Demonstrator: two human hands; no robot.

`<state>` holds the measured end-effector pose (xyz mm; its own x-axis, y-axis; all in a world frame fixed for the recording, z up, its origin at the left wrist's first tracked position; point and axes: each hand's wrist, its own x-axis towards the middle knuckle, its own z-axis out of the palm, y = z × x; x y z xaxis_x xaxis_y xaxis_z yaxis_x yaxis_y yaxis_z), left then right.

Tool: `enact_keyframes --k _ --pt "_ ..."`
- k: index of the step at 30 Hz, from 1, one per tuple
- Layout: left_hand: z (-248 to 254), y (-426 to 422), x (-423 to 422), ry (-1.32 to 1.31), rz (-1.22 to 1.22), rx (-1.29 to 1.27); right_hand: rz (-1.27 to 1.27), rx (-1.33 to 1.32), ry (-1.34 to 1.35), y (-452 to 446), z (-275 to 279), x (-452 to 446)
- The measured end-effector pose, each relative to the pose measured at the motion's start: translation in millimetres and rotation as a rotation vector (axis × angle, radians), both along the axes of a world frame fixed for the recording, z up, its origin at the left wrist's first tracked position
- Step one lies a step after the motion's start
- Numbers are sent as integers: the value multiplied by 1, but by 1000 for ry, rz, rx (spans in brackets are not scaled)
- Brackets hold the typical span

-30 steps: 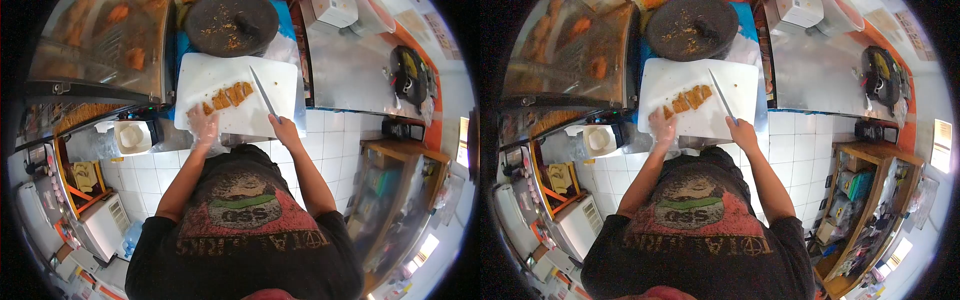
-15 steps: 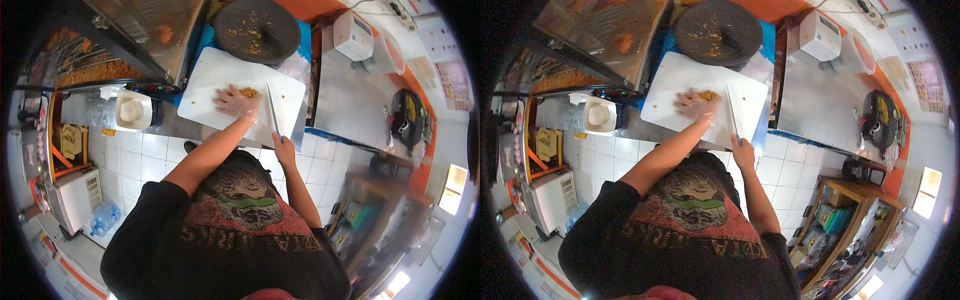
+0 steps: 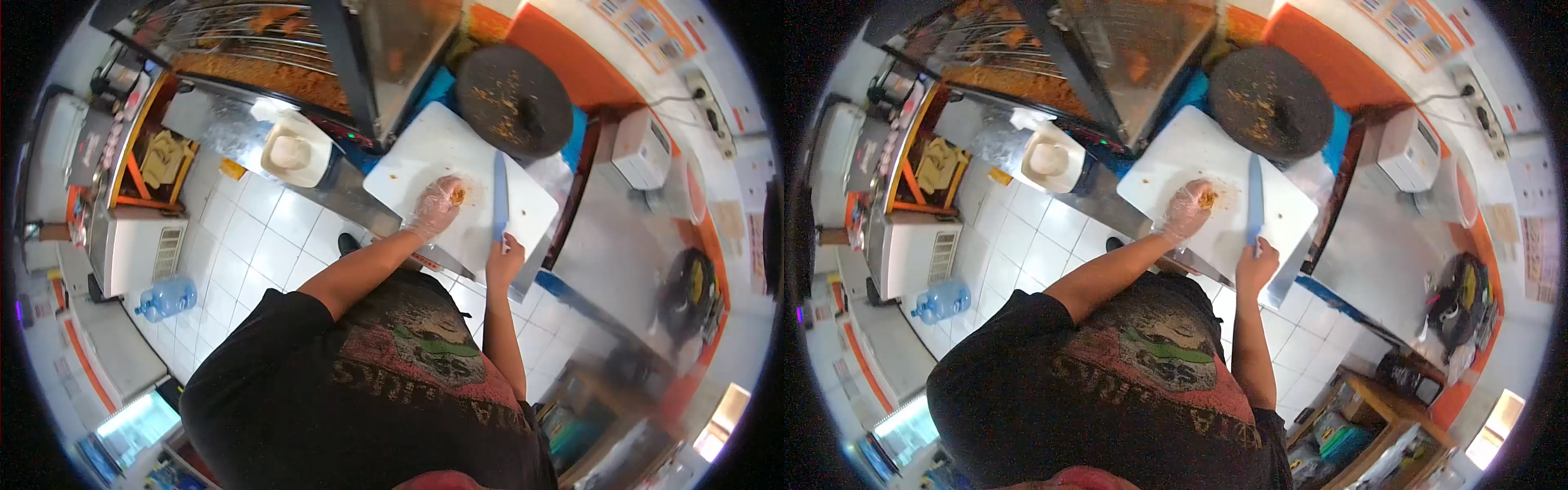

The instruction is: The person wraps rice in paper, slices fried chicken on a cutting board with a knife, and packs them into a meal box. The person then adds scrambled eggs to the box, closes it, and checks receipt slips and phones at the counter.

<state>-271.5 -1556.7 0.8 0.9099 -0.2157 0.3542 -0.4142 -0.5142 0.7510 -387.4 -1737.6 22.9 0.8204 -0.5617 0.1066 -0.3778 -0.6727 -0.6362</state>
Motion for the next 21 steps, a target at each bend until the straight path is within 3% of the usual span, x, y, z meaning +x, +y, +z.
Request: enact_keyframes --k 3,5,6,7,9,11,13,14,16,19,20,21 --pt "23 32 4 97 123 -57 -21 54 -94 1 2 5" --pt "37 53 0 404 259 -124 -38 73 -122 3 0 1" --pt "25 64 -3 400 263 -125 -67 84 -120 4 0 1" --pt "15 78 -5 275 208 -215 -96 94 -117 4 -1 -1" --pt "8 103 -18 324 250 -498 -99 96 -119 4 -1 -4" --pt "51 128 -23 485 349 -692 -126 117 -110 10 8 -6" --pt "80 164 -17 331 541 -938 -135 174 -125 19 10 -9" --pt "77 189 -8 291 562 -934 -107 212 -159 20 4 -10" --pt "47 246 13 -7 688 170 -156 158 -124 30 -6 -10" --pt "105 255 44 369 798 -29 -54 160 -125 51 -7 1" --pt "141 256 46 517 713 -140 -11 171 -99 63 2 3" --pt "135 265 48 502 729 -152 28 176 -71 75 9 8"
